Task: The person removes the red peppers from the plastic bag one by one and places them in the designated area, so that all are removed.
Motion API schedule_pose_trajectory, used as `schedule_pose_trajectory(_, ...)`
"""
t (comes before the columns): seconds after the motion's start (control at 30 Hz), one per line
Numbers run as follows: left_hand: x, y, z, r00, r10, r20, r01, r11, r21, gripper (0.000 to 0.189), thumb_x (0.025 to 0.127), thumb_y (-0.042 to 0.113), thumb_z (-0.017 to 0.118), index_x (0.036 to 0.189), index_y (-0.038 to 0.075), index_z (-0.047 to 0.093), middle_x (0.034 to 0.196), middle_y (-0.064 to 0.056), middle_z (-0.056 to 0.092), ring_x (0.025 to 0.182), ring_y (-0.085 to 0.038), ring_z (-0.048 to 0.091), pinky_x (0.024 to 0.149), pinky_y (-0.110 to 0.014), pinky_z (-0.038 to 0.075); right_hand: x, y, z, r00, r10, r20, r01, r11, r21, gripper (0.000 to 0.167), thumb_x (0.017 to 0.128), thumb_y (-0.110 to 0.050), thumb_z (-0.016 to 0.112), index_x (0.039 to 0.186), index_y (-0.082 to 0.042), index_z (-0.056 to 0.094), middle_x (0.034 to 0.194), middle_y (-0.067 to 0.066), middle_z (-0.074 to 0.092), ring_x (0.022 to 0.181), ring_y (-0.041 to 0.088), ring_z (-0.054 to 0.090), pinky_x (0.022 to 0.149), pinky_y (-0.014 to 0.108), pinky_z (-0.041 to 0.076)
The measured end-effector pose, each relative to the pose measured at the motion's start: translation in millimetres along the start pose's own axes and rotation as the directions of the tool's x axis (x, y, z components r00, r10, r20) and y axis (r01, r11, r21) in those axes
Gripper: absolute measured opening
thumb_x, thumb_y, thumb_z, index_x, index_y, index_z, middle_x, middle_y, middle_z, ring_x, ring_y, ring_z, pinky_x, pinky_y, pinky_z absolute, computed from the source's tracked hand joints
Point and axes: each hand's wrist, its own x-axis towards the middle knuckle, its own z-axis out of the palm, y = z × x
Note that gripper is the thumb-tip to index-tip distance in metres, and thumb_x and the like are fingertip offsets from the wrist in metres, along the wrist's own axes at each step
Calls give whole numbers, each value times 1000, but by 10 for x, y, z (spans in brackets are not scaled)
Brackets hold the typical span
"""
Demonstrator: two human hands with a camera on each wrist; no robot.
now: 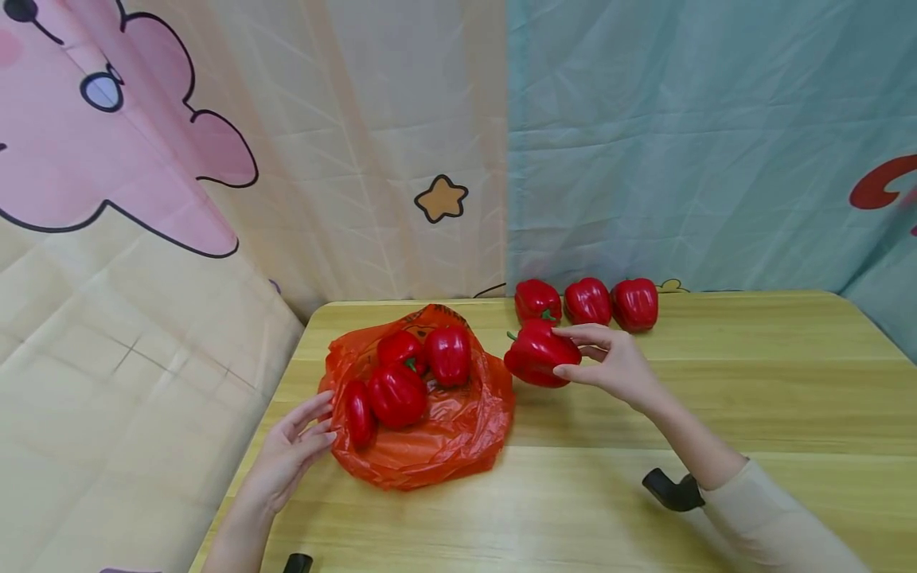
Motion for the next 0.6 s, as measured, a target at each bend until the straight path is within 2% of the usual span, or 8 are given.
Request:
schedule_pose_trajectory(0.2,-7,3,-3,1000,13,-3,-13,1000,1,47,87,-8,54,125,21,55,114,3,51,97,-8,59,80,-21,52,-51,51,-179,998,31,-51,-32,999,-9,51,77,-15,76,123,-2,58,121,14,57,99,25,56,82,22,50)
schedule_pose_trajectory(0.33,-14,-6,-8,999,35,-2,-35,999,-15,48,87,-10,54,122,21,56,113,3,52,96,-8,60,79,-22,52,-106,70,-280,994,78,-74,-80,996,-27,53,79,-19,75,126,-2,56,124,16,54,102,27,55,78,20,51)
schedule_pose_trajectory(0.6,-26,-27,-23,996,85,27,-83,995,-54,48,87,-12,52,122,19,57,113,2,53,96,-9,60,79,-22,52,-202,118,-456,984,113,-139,-125,989,-80,54,82,-22,72,129,-3,54,129,16,49,106,27,50,75,16,50)
